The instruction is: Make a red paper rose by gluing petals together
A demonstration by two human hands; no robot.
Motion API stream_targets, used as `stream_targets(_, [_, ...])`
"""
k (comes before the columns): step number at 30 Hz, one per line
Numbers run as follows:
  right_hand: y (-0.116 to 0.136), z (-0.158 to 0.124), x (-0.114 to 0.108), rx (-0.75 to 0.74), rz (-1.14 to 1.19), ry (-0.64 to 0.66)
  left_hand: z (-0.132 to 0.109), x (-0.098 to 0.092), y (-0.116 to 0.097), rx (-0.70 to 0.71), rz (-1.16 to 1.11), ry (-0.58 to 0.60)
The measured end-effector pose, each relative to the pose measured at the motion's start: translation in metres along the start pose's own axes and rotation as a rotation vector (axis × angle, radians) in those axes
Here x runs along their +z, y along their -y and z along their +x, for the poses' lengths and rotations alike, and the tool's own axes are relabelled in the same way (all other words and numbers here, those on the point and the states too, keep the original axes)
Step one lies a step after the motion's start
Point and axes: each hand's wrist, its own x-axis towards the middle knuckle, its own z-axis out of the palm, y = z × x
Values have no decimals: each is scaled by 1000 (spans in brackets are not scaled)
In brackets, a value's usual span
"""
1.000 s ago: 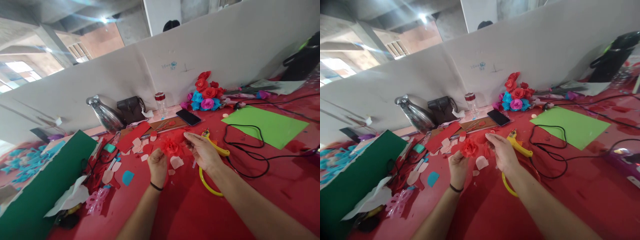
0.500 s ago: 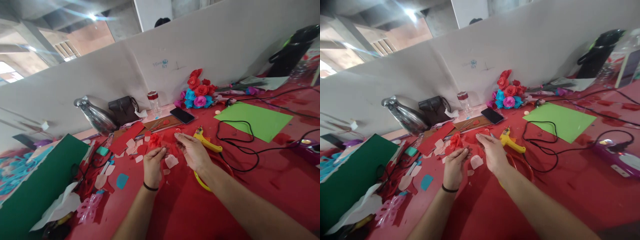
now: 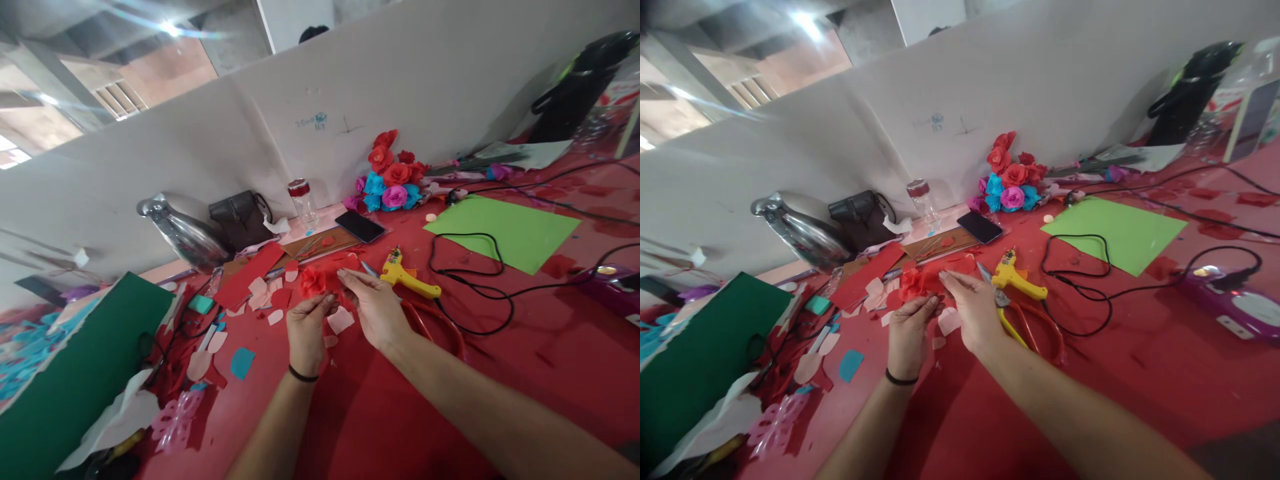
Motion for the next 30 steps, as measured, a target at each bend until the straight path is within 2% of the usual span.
stream_targets(11, [1, -2, 1, -4, 27, 27, -1, 1, 0, 8, 38, -26])
stream_targets(26, [-4, -6, -1, -11, -24, 195, -6, 5, -7, -66, 103, -35])
stream_targets(30, [-4, -8, 0, -14, -21, 194, -7, 5, -9, -71, 124, -20])
